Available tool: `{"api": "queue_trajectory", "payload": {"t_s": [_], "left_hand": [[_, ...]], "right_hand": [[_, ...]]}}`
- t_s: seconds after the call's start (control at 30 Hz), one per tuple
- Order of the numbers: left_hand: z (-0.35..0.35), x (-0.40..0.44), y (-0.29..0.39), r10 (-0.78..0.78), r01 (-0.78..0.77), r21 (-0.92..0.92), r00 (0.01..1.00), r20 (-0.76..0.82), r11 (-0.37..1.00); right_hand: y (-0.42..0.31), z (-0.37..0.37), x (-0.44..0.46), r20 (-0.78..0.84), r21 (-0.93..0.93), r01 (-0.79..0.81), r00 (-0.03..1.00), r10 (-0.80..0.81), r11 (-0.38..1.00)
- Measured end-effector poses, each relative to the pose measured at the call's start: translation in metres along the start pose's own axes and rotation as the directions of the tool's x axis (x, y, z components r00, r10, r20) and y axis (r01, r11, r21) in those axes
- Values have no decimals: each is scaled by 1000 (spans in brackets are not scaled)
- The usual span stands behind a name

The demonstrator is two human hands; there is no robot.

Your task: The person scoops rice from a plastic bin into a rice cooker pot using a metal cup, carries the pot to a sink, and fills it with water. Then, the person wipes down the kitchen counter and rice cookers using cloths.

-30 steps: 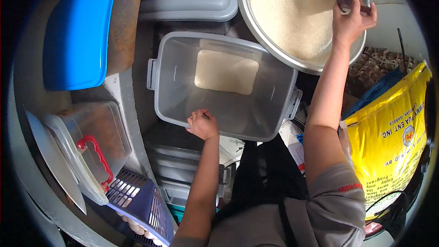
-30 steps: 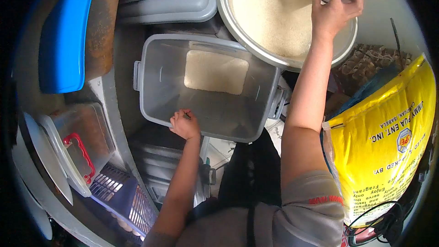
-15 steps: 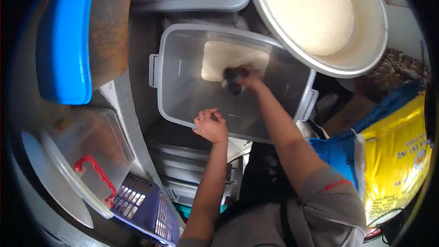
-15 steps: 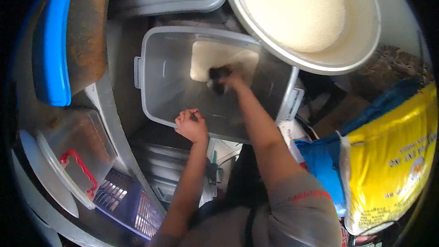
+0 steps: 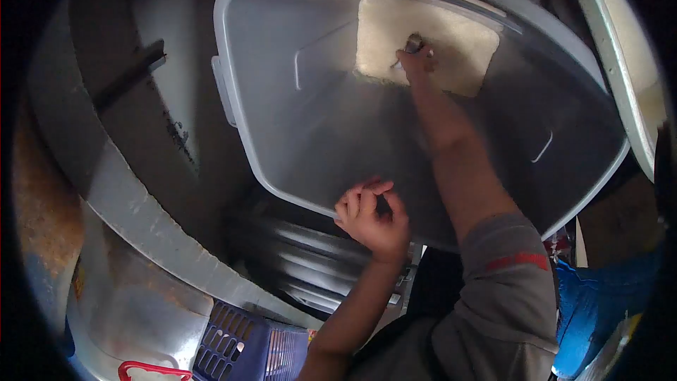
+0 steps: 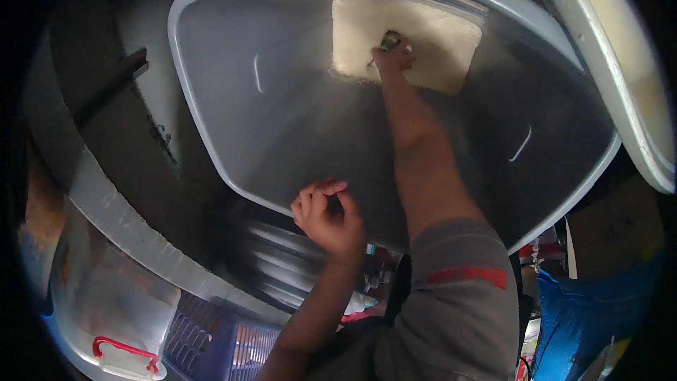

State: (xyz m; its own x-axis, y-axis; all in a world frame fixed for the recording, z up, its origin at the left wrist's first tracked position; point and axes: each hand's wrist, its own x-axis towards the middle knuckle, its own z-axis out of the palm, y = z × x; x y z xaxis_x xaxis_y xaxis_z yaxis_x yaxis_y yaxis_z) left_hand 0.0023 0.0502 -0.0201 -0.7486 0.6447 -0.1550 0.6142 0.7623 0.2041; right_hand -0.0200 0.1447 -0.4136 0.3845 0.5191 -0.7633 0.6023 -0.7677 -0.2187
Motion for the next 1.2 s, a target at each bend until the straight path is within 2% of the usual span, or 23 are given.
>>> {"api": "queue_trajectory", "payload": {"t_s": [0.03, 0.1, 0.2, 0.23, 0.33, 0.43, 0.53, 0.63, 0.77, 0.8, 0.87, 0.9, 1.0, 1.1, 1.17, 1.2], "left_hand": [[2, -2, -2, -9, 9, 7, 1000, 2, 1000], [5, -5, 0, -22, 22, 8, 1000, 9, 1000], [0, -9, -3, -31, 31, 28, 999, 8, 999], [2, -7, -1, -27, 27, 29, 1000, -9, 999], [3, 1, 14, -45, 47, 33, 998, -53, 998], [-2, -2, 16, -56, 61, 62, 996, -71, 996], [-4, -6, 16, -63, 69, 85, 995, -71, 994], [-9, -3, 20, -76, 80, 61, 995, -68, 995], [-18, -9, 16, -24, 25, 38, 999, -30, 999], [-11, -5, 6, -44, 40, -144, 999, -28, 989], [-2, -5, -17, -76, 67, -472, 997, -1, 879], [-12, -8, -17, -120, 100, -537, 993, -3, 838], [-54, -25, -22, -61, 34, -577, 998, -27, 816], [-94, -60, -34, 52, -24, -493, 998, 44, 869], [-113, -91, -51, 157, -143, -502, 987, -14, 853], [-121, -107, -60, 205, -199, -503, 978, -44, 841]], "right_hand": [[4, -5, 1, 180, 145, 29, 982, -56, 989], [3, -33, 9, 457, 432, 29, 854, -247, 901], [-8, -78, -4, 607, 557, 82, 640, -472, 827], [-16, -97, -11, 661, 551, 68, 574, -484, 832], [-29, -157, -54, 719, 505, 1, 553, -421, 863], [-27, -239, -109, 689, 550, 21, 554, -468, 835], [-21, -329, -151, 717, 503, 85, 515, -470, 860], [-24, -389, -189, 715, 509, 63, 524, -463, 858], [-12, -394, -199, 725, 648, -92, 376, -577, 756], [-15, -402, -209, 711, 682, -136, 353, -608, 718], [-17, -413, -231, 687, 725, -247, 308, -658, 643], [-20, -421, -241, 659, 752, -245, 298, -691, 611], [-43, -466, -271, 580, 814, -258, 366, -728, 520], [-78, -516, -277, 429, 903, -245, 509, -747, 352], [-112, -560, -287, 236, 951, -20, 694, -680, 310], [-125, -571, -274, 10, 928, 249, 726, -688, 277]]}}
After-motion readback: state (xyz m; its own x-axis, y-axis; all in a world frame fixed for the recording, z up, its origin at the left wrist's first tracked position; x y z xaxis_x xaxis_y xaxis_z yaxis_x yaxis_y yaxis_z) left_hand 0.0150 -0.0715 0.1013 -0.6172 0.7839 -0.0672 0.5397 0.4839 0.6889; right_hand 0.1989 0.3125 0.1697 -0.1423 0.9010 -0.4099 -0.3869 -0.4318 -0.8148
